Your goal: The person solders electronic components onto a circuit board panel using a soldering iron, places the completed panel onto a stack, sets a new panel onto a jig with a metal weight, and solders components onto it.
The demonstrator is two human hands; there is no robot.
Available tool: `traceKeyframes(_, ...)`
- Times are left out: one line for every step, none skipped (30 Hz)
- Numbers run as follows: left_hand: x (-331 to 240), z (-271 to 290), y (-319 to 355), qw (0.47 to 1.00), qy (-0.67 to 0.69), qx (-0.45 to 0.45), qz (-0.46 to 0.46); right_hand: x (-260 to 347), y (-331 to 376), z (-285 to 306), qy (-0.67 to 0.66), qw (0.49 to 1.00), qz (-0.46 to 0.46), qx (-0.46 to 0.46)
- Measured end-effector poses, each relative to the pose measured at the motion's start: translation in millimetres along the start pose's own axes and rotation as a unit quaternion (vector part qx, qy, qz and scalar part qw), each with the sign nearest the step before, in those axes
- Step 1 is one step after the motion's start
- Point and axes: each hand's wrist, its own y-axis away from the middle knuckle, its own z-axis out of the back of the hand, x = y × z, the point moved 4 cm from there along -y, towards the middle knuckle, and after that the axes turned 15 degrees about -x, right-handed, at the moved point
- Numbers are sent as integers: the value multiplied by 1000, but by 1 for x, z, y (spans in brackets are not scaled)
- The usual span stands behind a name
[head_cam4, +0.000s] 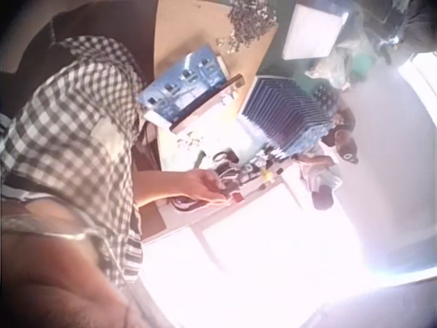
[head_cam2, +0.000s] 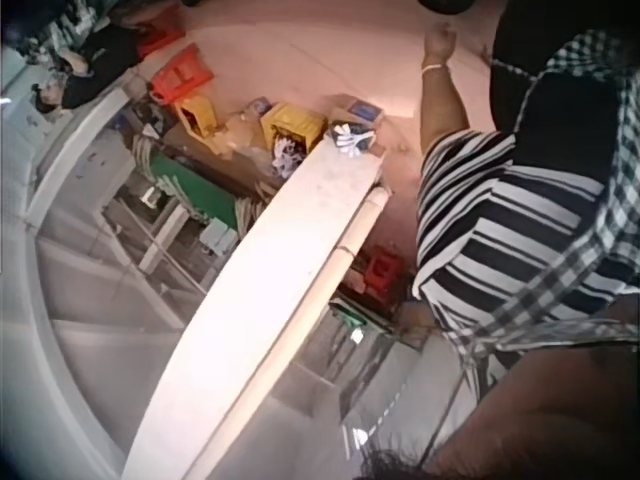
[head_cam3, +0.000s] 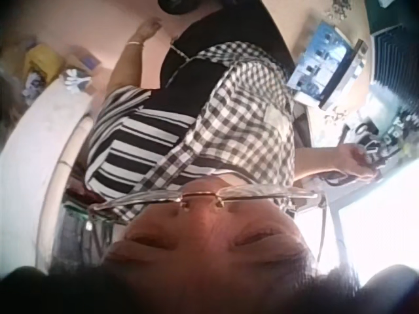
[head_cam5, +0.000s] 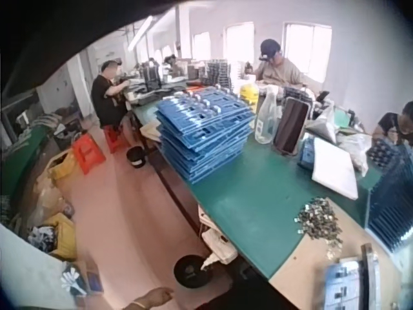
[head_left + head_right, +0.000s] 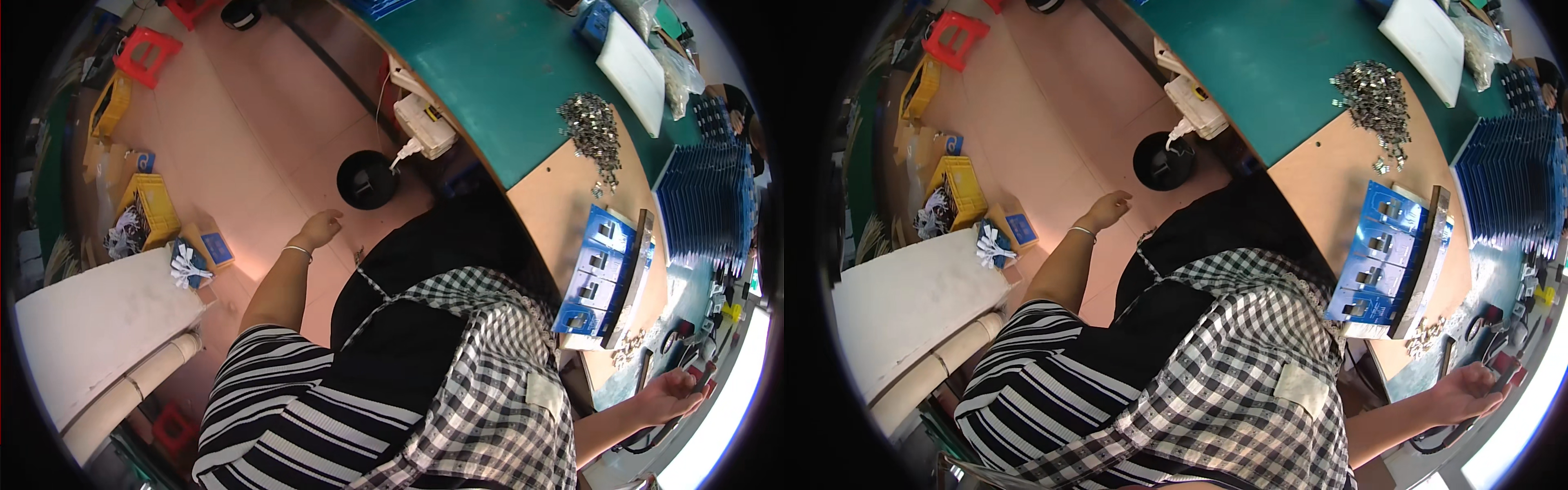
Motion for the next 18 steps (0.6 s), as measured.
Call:
traceKeyframes(4,-6,7,999,10,27,17,2,0,-6,2,1000,6,4)
traceKeyframes(7,-11,12,998,37,51,23,1,0,-12,6,1000,-2,12)
traceKeyframes(13,-13,16,998,24,55,37,2,0,-15,8,1000,14,5)
traceKeyframes(16,-14,19,999,18,41,24,4,0,-17,11,999,40,16)
traceKeyframes(21,-16,20,999,14,26,18,4,-1,-16,11,999,34,-1)
traceKeyframes(27,-20,20,999,16,29,7,4,-1,-15,14,999,32,4)
traceKeyframes(33,-25,19,999,7,23,36,5,-3,-13,17,999,39,17)
traceKeyframes(41,-31,17,998,1,22,63,6,-4,-9,17,999,36,8)
traceKeyframes(44,-38,15,998,-3,23,63,6,-5,-5,26,999,24,9)
traceKeyframes(47,-47,10,996,-10,37,80,5,-7,-1,40,999,23,-11)
traceKeyframes(49,-54,5,994,-13,49,96,4,-7,-1,32,999,17,7)
traceKeyframes(46,-63,-2,994,-18,56,93,5,-8,0,33,999,18,2)
traceKeyframes(38,-72,-10,995,-37,72,53,5,-9,0,39,999,23,-27)
traceKeyframes(26,-78,-16,994,-60,86,23,4,-11,-4,29,999,22,-4)
traceKeyframes(14,-84,-26,995,-59,81,3,3,-12,-8,11,1000,15,-3)
traceKeyframes(-2,-91,-31,995,-58,83,0,2,-14,-12,-5,1000,7,-1)
traceKeyframes(-16,-94,-34,995,-62,80,-3,0,-16,-15,-4,1000,5,0)
traceKeyframes(-33,-96,-37,996,-8,82,-18,-2,-18,-22,-20,998,-25,47)
